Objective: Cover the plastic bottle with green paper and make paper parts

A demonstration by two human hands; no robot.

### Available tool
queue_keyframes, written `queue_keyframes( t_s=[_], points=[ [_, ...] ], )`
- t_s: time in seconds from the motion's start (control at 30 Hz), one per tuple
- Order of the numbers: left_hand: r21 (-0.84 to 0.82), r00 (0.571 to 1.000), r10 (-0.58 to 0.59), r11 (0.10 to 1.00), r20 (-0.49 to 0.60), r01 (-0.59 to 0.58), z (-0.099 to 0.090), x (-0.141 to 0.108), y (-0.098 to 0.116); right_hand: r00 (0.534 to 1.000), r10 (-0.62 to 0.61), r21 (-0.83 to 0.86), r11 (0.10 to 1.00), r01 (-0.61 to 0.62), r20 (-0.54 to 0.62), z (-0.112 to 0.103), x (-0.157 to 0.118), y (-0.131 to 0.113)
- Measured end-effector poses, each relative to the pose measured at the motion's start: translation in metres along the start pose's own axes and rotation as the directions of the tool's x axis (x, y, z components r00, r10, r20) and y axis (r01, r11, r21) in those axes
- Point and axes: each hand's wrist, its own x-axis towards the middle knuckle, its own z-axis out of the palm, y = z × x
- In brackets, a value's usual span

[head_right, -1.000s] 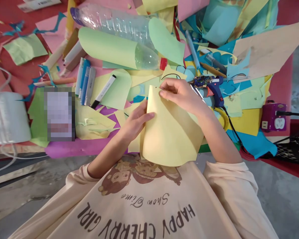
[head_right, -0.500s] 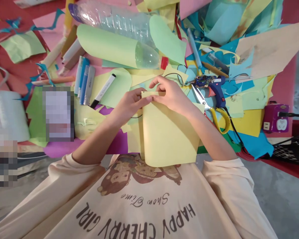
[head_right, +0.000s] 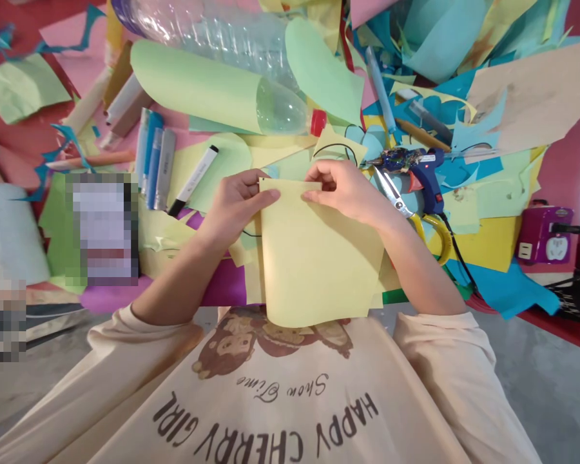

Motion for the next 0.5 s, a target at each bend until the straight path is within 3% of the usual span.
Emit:
queue_keyframes(
  t_s=[0.2,0.5],
  points=[
    [0.073,0.998,-0.004,0.997,-0.061,0.009,0.001,-0.001,0.0,0.998,-0.027,-0.049,0.998,0.024,-0.065,0.002,-0.003,0.001],
    [0.11,0.995,0.061,0.993,-0.079,-0.053,-0.003,-0.002,0.0,0.999,-0.005,-0.115,0.993,0.009,0.04,-0.01,-0.007,0.006]
  ],
)
